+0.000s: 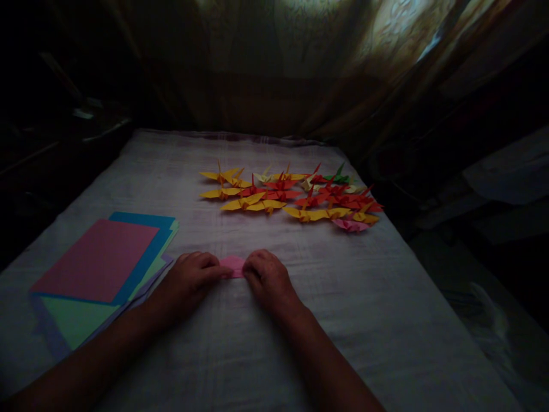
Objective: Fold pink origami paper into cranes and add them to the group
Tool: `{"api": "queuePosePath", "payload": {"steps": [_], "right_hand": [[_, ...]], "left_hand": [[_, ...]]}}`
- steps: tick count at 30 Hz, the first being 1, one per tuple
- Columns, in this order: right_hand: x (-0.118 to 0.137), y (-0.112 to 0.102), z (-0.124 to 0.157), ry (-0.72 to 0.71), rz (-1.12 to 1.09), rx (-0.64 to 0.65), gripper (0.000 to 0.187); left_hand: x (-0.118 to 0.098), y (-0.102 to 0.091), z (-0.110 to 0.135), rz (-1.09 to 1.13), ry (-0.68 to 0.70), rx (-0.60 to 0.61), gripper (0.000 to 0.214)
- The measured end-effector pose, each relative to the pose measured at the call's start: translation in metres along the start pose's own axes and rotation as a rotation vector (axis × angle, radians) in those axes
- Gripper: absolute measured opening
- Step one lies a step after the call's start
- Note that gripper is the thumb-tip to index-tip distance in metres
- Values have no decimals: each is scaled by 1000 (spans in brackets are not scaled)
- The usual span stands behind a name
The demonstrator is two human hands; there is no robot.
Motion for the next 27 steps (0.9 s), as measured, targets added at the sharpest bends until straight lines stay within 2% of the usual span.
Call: {"api": "queuePosePath", "payload": {"steps": [2, 5, 14, 21, 27], "right_hand": [[1, 0, 0, -3, -6, -11, 14], [2, 1, 0, -6, -7, -24, 15], [1, 1, 1, -28, 7, -72, 14], [1, 5, 2, -87, 94, -160, 15], [11, 0, 1, -5, 222, -64, 13]], "left_hand": [[-1, 1, 1, -81, 47, 9, 27], [-2, 1, 1, -129, 47, 23, 27], [3, -2, 0, 7, 27, 7, 32], [-5, -4, 0, -40, 53, -21, 20], [-6, 0, 0, -240, 112, -84, 17]]}}
Point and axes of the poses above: each hand's wrist, its own z-axis away from the middle knuckle, its own y-axis out of the palm, x = y × z, the point moved 1 cm from there along -z, towards the middle knuckle, and after that the axes turned 10 degrees about z, right-handed, at the moved point
